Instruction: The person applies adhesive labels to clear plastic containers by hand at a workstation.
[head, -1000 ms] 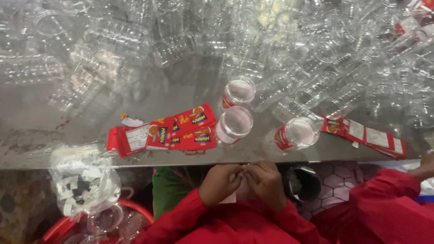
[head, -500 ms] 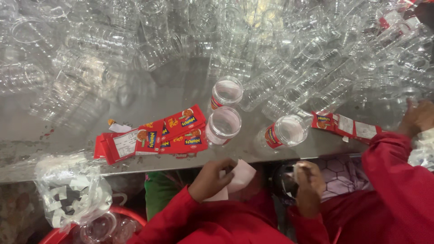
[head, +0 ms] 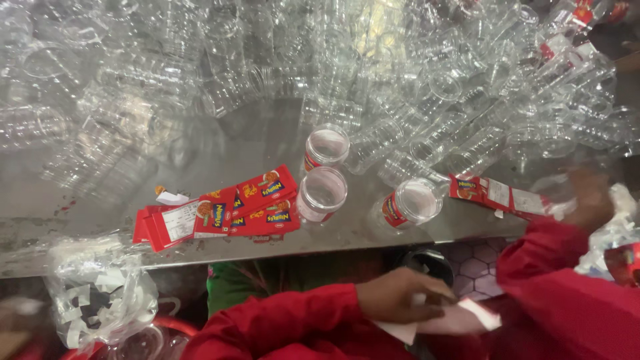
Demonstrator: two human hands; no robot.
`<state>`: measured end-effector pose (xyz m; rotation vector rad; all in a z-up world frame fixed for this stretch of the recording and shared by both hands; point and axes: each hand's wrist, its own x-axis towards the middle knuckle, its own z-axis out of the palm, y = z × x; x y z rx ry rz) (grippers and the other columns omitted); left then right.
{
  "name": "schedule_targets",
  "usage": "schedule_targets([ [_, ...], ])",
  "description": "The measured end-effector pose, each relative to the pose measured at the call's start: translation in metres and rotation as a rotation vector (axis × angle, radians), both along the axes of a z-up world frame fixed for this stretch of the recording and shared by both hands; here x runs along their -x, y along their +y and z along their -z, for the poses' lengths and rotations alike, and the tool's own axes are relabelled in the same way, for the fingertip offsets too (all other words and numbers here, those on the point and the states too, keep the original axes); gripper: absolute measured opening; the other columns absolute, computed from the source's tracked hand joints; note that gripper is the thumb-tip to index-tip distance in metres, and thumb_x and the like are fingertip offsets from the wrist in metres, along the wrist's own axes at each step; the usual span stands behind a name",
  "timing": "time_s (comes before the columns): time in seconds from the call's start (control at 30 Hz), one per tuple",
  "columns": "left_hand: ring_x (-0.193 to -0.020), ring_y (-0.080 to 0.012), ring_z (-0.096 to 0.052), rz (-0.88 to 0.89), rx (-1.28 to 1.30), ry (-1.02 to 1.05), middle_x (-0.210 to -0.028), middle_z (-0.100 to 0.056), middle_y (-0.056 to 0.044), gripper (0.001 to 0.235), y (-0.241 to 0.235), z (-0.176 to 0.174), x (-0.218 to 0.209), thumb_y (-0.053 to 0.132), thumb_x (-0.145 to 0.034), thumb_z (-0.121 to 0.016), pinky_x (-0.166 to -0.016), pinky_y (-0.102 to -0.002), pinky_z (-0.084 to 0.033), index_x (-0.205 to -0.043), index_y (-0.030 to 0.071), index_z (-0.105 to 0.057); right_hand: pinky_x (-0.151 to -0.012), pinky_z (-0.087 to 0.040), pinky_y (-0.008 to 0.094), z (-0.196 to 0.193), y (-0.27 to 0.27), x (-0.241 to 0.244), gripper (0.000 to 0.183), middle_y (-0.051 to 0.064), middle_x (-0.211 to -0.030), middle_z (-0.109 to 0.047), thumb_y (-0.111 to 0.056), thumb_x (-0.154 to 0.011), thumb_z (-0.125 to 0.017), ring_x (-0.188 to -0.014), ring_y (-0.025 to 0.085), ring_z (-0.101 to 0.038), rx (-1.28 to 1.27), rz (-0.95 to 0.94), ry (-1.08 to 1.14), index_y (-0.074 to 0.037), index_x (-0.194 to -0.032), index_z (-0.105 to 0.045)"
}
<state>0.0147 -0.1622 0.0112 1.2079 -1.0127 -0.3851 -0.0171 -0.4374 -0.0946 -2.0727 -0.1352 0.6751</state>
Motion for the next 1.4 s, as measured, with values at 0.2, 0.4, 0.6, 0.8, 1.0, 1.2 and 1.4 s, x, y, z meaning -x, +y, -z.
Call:
schedule_targets([
  [0.2,-0.086,-0.0159,-0.073,-0.619,-0.088,0.037,-0.099,-0.075,-0.009,0.021,0.004,0.015,-0.081,0.015,-0.098,-0.070,-0.078,-0.030,-0.058,-0.118,0.008,-0.071,-0.066,-0.055,0.039,0.015,-0.064,0.003,0.028,0.021,-0.088,-0.077,-0.010,-0.096,-0.055,-0.072,0.030,-0.071,-0.453,0.317,0.115,0.005,-0.111,-0.073],
  [0.4,-0.133,-0.0593,-0.043,-1.338,-0.414,-0.585,-0.147,-0.047,-0.034,0.071,0.009,0.047,-0.170,0.004,-0.070,-0.064,-0.109,-0.060,-0.037,-0.141,0.000,-0.055,-0.062,-0.055,0.036,0.024,-0.051,0.021,0.011,0.009,-0.100,-0.071,-0.006,-0.106,-0.055,-0.079,0.020,-0.070,-0.798,0.890,-0.351,-0.005,-0.114,-0.062],
  [0.6,-0.140,-0.0525,-0.040,-1.342,-0.832,-0.909,-0.149,-0.048,-0.031,0.062,0.020,0.092,-0.211,0.006,-0.088,-0.062,-0.110,-0.063,-0.035,-0.149,0.010,-0.054,-0.084,-0.061,0.042,-0.004,-0.022,0.024,0.021,0.006,-0.101,-0.069,-0.002,-0.107,-0.055,-0.084,0.017,-0.068,-0.873,0.953,-0.441,-0.003,-0.126,-0.064],
  [0.8,-0.109,-0.0457,-0.056,-1.292,-0.564,-0.816,-0.129,-0.057,-0.028,0.072,0.030,0.023,-0.167,0.017,-0.071,-0.068,-0.080,-0.052,-0.042,-0.142,0.009,-0.058,-0.068,-0.059,0.037,-0.039,0.010,0.018,0.018,0.009,-0.098,-0.071,0.000,-0.104,-0.057,-0.077,0.022,-0.070,-0.739,1.058,-0.438,-0.002,-0.117,-0.068],
  [1.0,-0.105,-0.0337,-0.053,-1.152,-0.735,-0.728,-0.117,-0.060,-0.018,0.060,0.040,-0.022,-0.053,0.025,-0.076,-0.076,-0.088,-0.049,-0.042,-0.132,0.006,-0.067,-0.068,-0.052,0.027,-0.037,0.030,0.014,0.011,0.006,-0.098,-0.071,0.000,-0.106,-0.060,-0.081,0.013,-0.065,-0.592,1.027,-0.522,0.000,-0.112,-0.069],
  [1.2,-0.125,-0.0378,-0.051,-0.872,-0.974,-0.584,-0.127,-0.059,-0.016,0.050,0.046,0.019,-0.041,0.043,-0.078,-0.081,-0.104,-0.056,-0.037,-0.113,0.011,-0.066,-0.070,-0.042,0.022,-0.046,0.027,0.012,0.007,0.000,-0.090,-0.064,-0.001,-0.108,-0.065,-0.079,0.004,-0.054,-0.378,0.839,-0.639,0.002,-0.105,-0.070],
  [1.4,-0.119,-0.0392,-0.052,-1.095,-0.753,-0.463,-0.123,-0.065,-0.018,0.070,0.070,0.048,-0.057,0.044,-0.062,-0.081,-0.100,-0.057,-0.036,-0.121,0.010,-0.065,-0.065,-0.045,0.024,-0.071,0.025,-0.008,0.013,0.001,-0.084,-0.068,-0.007,-0.099,-0.065,-0.074,0.006,-0.056,-0.080,0.605,-0.479,0.002,-0.103,-0.073],
])
